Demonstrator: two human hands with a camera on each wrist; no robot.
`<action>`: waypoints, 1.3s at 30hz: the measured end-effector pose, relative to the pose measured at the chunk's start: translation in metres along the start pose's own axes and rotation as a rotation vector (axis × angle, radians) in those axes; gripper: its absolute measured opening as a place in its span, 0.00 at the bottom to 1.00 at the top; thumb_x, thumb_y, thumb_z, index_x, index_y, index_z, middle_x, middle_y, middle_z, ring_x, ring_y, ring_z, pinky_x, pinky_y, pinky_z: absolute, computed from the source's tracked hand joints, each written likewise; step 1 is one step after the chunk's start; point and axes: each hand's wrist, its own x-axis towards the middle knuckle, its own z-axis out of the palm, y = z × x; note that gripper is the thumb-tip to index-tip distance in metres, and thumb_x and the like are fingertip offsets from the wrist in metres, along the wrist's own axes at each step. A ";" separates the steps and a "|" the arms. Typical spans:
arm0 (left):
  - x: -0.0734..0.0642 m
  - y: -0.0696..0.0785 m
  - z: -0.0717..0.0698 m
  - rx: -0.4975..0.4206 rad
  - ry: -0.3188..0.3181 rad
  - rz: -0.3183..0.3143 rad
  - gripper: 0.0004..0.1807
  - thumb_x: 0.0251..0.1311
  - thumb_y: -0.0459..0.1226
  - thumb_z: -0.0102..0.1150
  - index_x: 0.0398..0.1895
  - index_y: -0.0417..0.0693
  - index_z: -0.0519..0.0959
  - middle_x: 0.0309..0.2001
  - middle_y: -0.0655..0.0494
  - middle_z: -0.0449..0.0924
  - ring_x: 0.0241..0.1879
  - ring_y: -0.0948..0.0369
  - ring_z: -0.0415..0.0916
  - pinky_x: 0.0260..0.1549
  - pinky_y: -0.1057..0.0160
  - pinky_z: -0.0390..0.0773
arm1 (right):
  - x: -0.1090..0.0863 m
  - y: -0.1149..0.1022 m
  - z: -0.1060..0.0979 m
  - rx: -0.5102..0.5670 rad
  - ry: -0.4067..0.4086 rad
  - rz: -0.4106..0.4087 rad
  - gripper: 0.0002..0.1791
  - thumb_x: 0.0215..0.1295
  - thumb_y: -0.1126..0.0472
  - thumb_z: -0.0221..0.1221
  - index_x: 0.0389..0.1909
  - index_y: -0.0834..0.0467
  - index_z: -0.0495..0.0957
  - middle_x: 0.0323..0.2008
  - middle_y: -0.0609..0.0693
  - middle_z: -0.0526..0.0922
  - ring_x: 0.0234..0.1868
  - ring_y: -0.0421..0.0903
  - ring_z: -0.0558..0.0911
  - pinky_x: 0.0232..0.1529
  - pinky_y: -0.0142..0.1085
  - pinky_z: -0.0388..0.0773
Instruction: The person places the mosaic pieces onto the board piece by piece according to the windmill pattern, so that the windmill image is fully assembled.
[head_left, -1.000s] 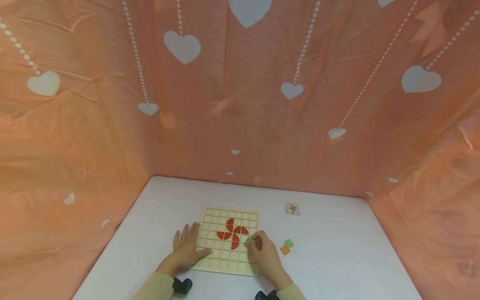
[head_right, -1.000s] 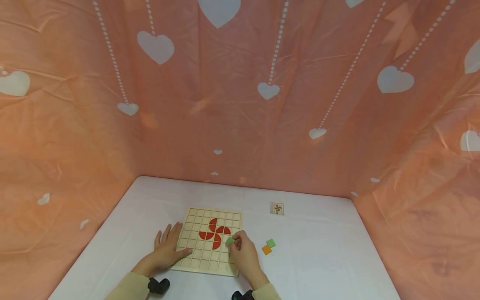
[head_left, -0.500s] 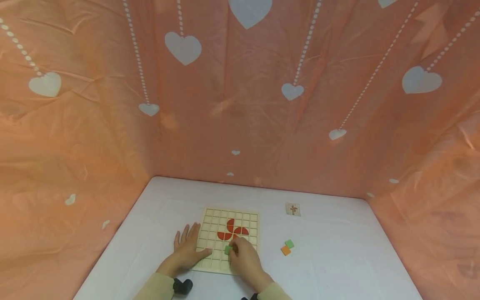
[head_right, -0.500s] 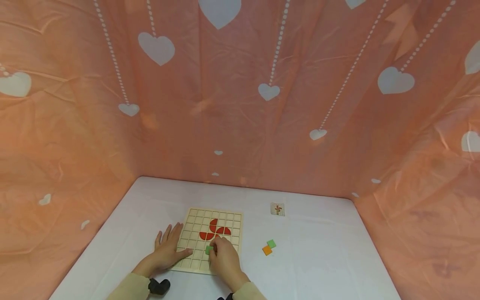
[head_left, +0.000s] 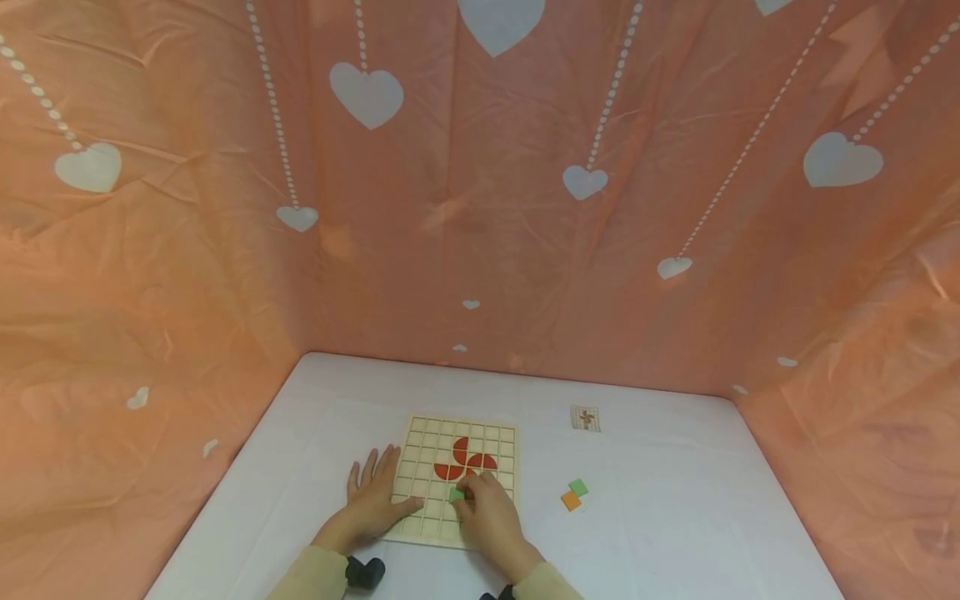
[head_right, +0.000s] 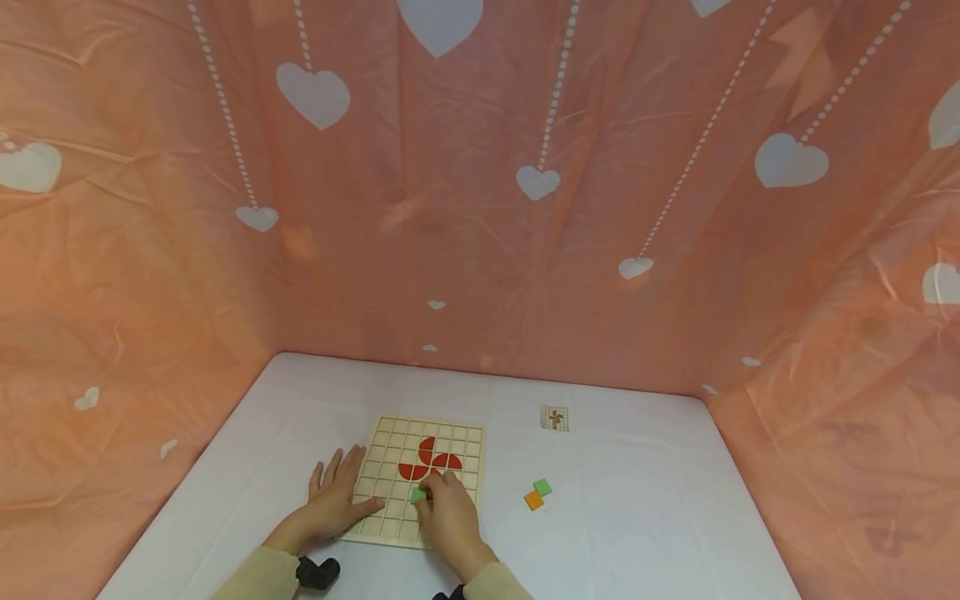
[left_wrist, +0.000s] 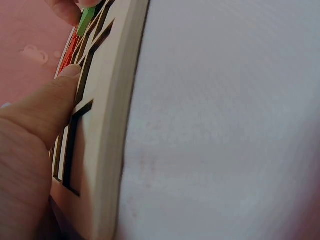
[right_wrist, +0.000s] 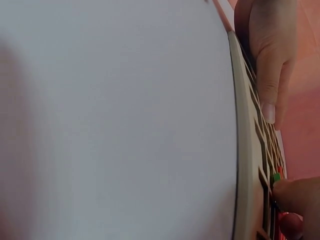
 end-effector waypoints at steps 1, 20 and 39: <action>0.000 0.000 0.000 0.000 0.000 0.001 0.58 0.53 0.57 0.66 0.74 0.33 0.47 0.74 0.35 0.44 0.73 0.38 0.30 0.65 0.39 0.23 | 0.001 -0.001 0.000 -0.008 0.005 -0.004 0.08 0.60 0.59 0.65 0.40 0.54 0.82 0.31 0.38 0.70 0.31 0.34 0.70 0.33 0.32 0.74; 0.001 0.001 -0.001 -0.001 -0.011 -0.004 0.58 0.54 0.57 0.65 0.75 0.33 0.46 0.75 0.36 0.42 0.73 0.39 0.29 0.65 0.40 0.22 | 0.007 -0.004 -0.002 -0.052 0.013 -0.017 0.06 0.61 0.62 0.64 0.38 0.53 0.86 0.29 0.39 0.71 0.29 0.36 0.68 0.29 0.33 0.71; -0.001 0.003 -0.001 -0.020 0.003 -0.001 0.57 0.54 0.55 0.66 0.75 0.33 0.46 0.75 0.35 0.42 0.73 0.39 0.29 0.65 0.40 0.21 | -0.010 0.062 -0.063 0.086 0.128 0.143 0.13 0.63 0.58 0.63 0.47 0.57 0.81 0.33 0.43 0.75 0.34 0.39 0.74 0.34 0.35 0.75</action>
